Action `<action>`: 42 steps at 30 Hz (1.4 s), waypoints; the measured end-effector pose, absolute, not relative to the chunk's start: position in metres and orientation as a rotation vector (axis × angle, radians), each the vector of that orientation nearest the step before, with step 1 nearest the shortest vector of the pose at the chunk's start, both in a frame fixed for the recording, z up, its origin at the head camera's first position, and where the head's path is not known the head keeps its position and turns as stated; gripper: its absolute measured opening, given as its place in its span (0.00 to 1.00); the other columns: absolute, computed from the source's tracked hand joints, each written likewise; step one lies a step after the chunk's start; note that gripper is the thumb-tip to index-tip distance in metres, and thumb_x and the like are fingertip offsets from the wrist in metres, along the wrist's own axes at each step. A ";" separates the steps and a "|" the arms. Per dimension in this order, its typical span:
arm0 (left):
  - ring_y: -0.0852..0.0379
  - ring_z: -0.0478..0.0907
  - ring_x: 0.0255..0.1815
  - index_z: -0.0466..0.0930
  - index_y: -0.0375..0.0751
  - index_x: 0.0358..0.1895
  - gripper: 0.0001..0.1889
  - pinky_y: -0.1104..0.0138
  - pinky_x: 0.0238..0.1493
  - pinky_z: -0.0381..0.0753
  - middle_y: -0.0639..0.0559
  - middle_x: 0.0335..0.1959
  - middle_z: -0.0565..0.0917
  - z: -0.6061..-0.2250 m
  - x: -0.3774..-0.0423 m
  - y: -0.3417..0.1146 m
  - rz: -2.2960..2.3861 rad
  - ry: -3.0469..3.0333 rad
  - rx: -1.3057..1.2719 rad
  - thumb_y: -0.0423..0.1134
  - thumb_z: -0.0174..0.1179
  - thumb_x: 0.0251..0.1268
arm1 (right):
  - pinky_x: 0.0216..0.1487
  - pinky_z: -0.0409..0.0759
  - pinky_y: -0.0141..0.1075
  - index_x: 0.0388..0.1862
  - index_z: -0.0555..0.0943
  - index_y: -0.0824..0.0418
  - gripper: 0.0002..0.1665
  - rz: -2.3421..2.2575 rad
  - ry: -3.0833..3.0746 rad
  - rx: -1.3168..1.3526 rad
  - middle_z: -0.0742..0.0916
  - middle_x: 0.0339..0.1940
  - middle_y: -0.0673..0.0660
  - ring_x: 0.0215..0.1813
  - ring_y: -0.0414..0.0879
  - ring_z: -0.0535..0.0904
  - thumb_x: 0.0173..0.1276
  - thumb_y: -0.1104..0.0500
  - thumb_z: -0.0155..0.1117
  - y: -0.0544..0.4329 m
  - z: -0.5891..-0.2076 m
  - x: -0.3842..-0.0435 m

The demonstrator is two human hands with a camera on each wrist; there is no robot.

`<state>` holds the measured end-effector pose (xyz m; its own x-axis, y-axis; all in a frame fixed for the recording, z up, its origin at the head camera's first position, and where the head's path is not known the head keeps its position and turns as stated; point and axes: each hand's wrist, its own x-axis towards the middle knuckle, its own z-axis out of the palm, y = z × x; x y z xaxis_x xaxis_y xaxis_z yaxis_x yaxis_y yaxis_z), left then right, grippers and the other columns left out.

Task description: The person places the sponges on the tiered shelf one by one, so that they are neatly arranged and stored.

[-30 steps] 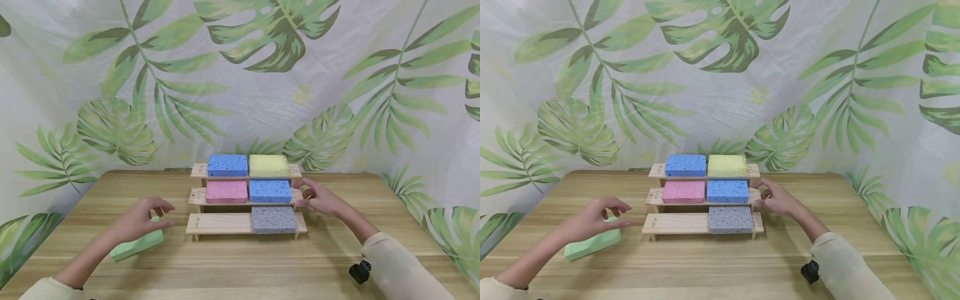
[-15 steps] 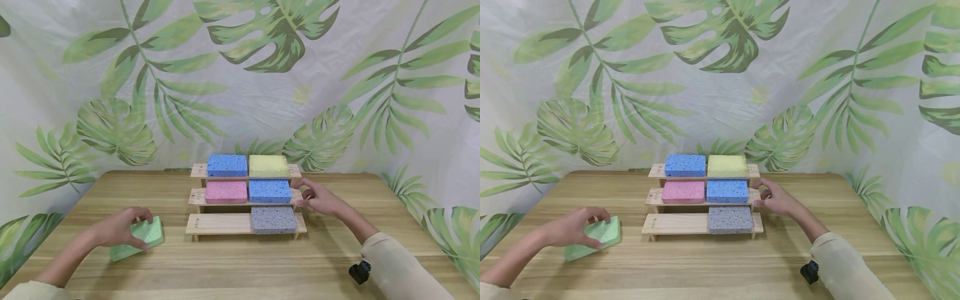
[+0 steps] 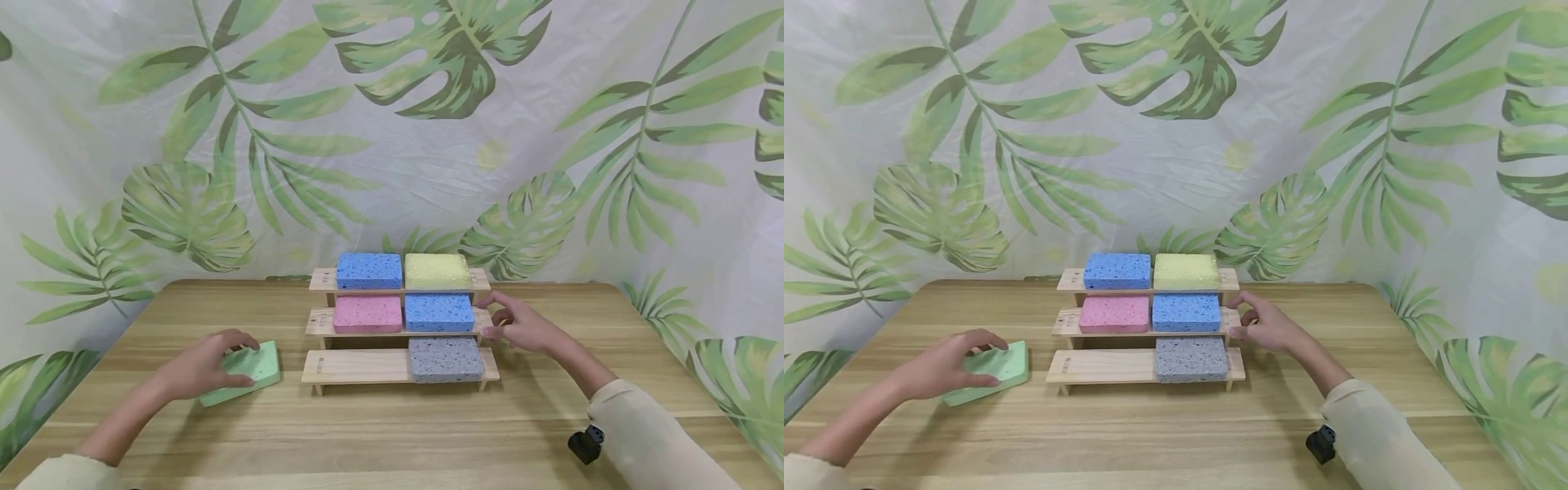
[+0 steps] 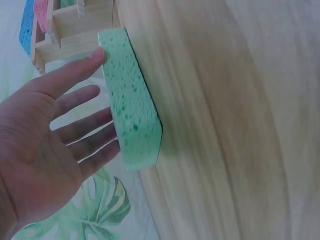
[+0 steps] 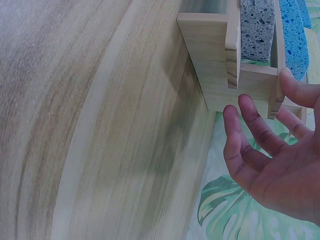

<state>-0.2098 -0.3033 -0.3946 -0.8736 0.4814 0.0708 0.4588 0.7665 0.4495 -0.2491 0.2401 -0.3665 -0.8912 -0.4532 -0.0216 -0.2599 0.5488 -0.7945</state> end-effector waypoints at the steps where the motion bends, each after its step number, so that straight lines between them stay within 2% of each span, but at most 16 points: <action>1: 0.35 0.81 0.53 0.83 0.33 0.54 0.31 0.43 0.52 0.82 0.38 0.54 0.84 -0.394 -0.209 -0.305 0.717 2.904 0.771 0.46 0.82 0.49 | 0.28 0.77 0.42 0.67 0.70 0.67 0.27 -1.258 2.561 -0.599 0.85 0.31 0.63 0.37 0.56 0.82 0.72 0.64 0.66 0.240 -0.366 -0.249; 3: 0.33 0.80 0.54 0.81 0.31 0.56 0.35 0.42 0.52 0.82 0.35 0.55 0.83 -0.394 -0.208 -0.310 0.705 2.897 0.777 0.47 0.83 0.46 | 0.27 0.77 0.42 0.67 0.70 0.68 0.27 -1.258 2.561 -0.599 0.85 0.31 0.63 0.37 0.56 0.82 0.72 0.64 0.66 0.240 -0.366 -0.249; 7: 0.35 0.80 0.53 0.78 0.28 0.60 0.43 0.51 0.48 0.83 0.34 0.55 0.82 -0.396 -0.206 -0.325 0.651 2.888 0.792 0.49 0.86 0.41 | 0.27 0.77 0.42 0.67 0.70 0.67 0.27 -1.259 2.561 -0.597 0.85 0.31 0.63 0.37 0.56 0.82 0.72 0.65 0.66 0.240 -0.367 -0.249; 10: 0.39 0.80 0.52 0.77 0.26 0.61 0.46 0.57 0.46 0.82 0.36 0.55 0.83 -0.396 -0.207 -0.336 0.616 2.880 0.800 0.48 0.87 0.38 | 0.27 0.77 0.42 0.67 0.70 0.67 0.27 -1.262 2.558 -0.596 0.85 0.31 0.63 0.37 0.56 0.82 0.73 0.65 0.66 0.240 -0.367 -0.249; 14: 0.41 0.80 0.51 0.77 0.23 0.60 0.46 0.57 0.48 0.83 0.36 0.54 0.84 -0.397 -0.208 -0.345 0.590 2.880 0.820 0.45 0.87 0.36 | 0.27 0.77 0.42 0.67 0.70 0.67 0.27 -1.262 2.561 -0.596 0.85 0.30 0.62 0.37 0.56 0.82 0.73 0.65 0.66 0.240 -0.367 -0.249; 20: 0.50 0.78 0.46 0.77 0.23 0.60 0.44 0.62 0.43 0.81 0.39 0.50 0.83 -0.396 -0.207 -0.348 0.624 2.869 0.822 0.42 0.86 0.37 | 0.28 0.78 0.42 0.67 0.70 0.67 0.27 -1.268 2.557 -0.592 0.85 0.31 0.62 0.37 0.55 0.81 0.73 0.65 0.66 0.240 -0.368 -0.250; 31: 0.51 0.78 0.45 0.79 0.30 0.59 0.40 0.61 0.41 0.81 0.41 0.51 0.83 -0.396 -0.205 -0.345 0.679 2.909 0.774 0.39 0.85 0.37 | 0.27 0.78 0.41 0.67 0.70 0.67 0.27 -1.274 2.552 -0.601 0.85 0.30 0.62 0.37 0.57 0.82 0.73 0.66 0.66 0.240 -0.368 -0.250; 42: 0.61 0.79 0.45 0.82 0.35 0.58 0.36 0.62 0.41 0.83 0.43 0.54 0.85 -0.390 -0.204 -0.341 0.759 2.940 0.864 0.39 0.85 0.42 | 0.27 0.78 0.41 0.66 0.71 0.67 0.25 -1.254 2.565 -0.606 0.85 0.31 0.66 0.37 0.58 0.82 0.73 0.65 0.65 0.242 -0.370 -0.252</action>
<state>-0.2037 -0.3411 -0.3904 -0.8501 0.5060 0.1457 0.5133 0.7345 0.4439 -0.2518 0.2422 -0.3703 -0.8900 -0.4556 -0.0184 -0.2653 0.5502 -0.7918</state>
